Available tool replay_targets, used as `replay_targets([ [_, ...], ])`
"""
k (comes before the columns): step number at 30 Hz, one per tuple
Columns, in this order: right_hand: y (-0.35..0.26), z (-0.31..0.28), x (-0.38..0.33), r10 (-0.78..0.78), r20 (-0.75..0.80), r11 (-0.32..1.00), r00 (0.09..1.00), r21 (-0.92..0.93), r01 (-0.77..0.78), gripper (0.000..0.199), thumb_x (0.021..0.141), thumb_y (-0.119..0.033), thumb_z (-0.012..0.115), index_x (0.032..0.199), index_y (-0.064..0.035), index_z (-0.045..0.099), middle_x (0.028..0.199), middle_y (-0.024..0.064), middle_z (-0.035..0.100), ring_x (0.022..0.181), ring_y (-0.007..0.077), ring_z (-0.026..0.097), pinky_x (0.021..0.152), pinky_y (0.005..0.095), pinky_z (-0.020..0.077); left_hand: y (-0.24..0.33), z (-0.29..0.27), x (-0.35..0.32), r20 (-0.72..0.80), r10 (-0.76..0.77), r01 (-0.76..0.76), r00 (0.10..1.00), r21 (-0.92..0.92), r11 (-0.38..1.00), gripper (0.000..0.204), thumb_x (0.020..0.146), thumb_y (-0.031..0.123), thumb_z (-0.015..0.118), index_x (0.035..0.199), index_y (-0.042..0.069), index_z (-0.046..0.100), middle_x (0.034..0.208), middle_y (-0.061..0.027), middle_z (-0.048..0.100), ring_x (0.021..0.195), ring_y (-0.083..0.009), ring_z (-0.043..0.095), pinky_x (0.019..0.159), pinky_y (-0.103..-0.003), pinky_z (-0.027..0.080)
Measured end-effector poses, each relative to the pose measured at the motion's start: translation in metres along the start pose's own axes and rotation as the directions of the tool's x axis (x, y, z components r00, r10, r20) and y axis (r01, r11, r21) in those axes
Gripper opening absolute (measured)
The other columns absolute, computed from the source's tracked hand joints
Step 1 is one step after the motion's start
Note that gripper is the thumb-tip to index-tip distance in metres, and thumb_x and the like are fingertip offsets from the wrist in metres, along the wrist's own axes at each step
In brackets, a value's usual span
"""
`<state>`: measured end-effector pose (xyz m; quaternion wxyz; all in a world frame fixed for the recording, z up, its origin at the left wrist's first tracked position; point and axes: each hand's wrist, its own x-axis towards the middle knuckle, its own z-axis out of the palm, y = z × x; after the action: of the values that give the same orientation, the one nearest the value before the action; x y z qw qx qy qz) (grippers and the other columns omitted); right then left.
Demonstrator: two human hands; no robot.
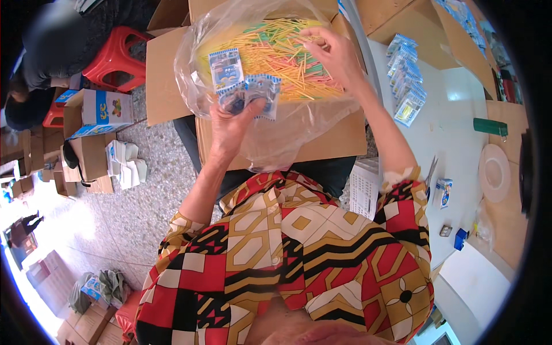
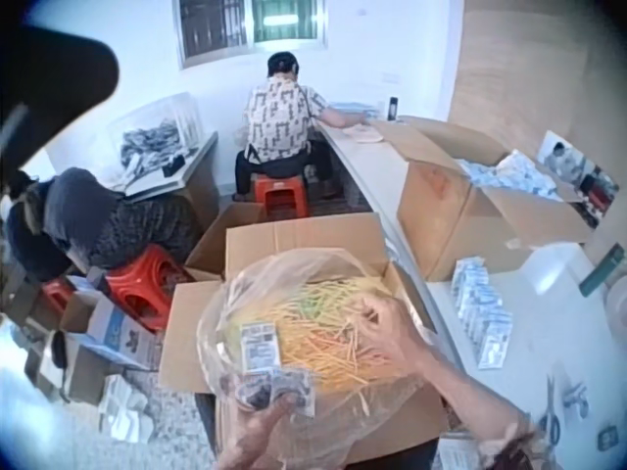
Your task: Packing small yellow sticks into plastic bags and organizing them in a box.
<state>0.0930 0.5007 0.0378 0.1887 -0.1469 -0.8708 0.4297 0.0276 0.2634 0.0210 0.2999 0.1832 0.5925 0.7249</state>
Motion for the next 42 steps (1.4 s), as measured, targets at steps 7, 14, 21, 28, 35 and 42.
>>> replay_targets([
  [7,0.092,0.039,0.061,-0.143,0.154,0.82,0.978,-0.535,0.204,0.044,0.077,-0.007,0.053,0.12,-0.0055,0.045,0.121,0.0114,0.05,0.097,0.0296,0.056,0.077,0.0387,0.0466,0.001,-0.005,0.001,-0.041,-0.006,0.004,0.999,-0.054,0.999,0.023,0.076,0.004,0.068,0.099,0.002,0.064,0.087,-0.0008,0.065,0.076,-0.0069,0.058,0.07,-0.024,0.048],
  [14,0.099,0.067,0.09,-0.12,0.305,0.679,0.945,-0.669,0.303,0.053,0.072,0.001,0.049,0.123,-0.007,0.04,0.12,0.0131,0.049,0.099,0.0352,0.053,0.077,0.044,0.0462,0.002,-0.01,0.001,-0.038,-0.035,0.034,0.999,-0.037,0.999,0.023,0.076,0.004,0.068,0.099,0.002,0.064,0.086,-0.0007,0.065,0.075,-0.0061,0.057,0.069,-0.023,0.048],
  [21,0.098,0.064,0.091,-0.128,0.289,0.698,0.949,-0.653,0.293,0.044,0.072,0.002,0.049,0.113,-0.0056,0.039,0.109,0.0165,0.052,0.095,0.0369,0.054,0.074,0.0457,0.0462,0.002,-0.006,0.0,-0.038,-0.051,0.048,0.998,-0.084,0.995,0.022,0.076,0.005,0.069,0.098,0.001,0.064,0.086,-0.0014,0.065,0.075,-0.0066,0.058,0.069,-0.023,0.048],
  [28,0.103,0.062,0.09,-0.17,0.311,0.679,0.935,-0.651,0.339,0.03,0.072,0.003,0.048,0.1,-0.0045,0.039,0.098,0.0178,0.055,0.092,0.0379,0.054,0.071,0.046,0.0458,0.003,-0.003,-0.003,-0.03,-0.054,0.052,0.998,-0.076,0.996,0.021,0.076,0.005,0.069,0.096,0.001,0.064,0.086,-0.0017,0.065,0.075,-0.0067,0.058,0.069,-0.024,0.048],
  [35,0.105,0.068,0.091,-0.186,0.307,0.605,0.933,-0.713,0.355,0.03,0.071,0.005,0.05,0.098,-0.0029,0.039,0.092,0.0193,0.056,0.086,0.0373,0.057,0.065,0.0448,0.0472,0.002,-0.001,-0.004,-0.023,-0.07,0.069,0.997,-0.052,0.996,0.023,0.076,0.006,0.07,0.097,0.002,0.063,0.086,-0.0016,0.065,0.076,-0.007,0.058,0.07,-0.024,0.049],
  [42,0.117,0.072,0.092,-0.17,0.263,0.587,0.95,-0.747,0.312,0.032,0.072,0.006,0.05,0.1,-0.0012,0.039,0.092,0.0192,0.056,0.09,0.0364,0.056,0.07,0.0442,0.0471,-0.001,-0.002,-0.006,0.019,-0.087,0.088,0.996,-0.062,0.994,0.03,0.076,0.005,0.068,0.104,0.002,0.06,0.094,-0.0039,0.064,0.084,-0.0114,0.06,0.076,-0.028,0.05],
])
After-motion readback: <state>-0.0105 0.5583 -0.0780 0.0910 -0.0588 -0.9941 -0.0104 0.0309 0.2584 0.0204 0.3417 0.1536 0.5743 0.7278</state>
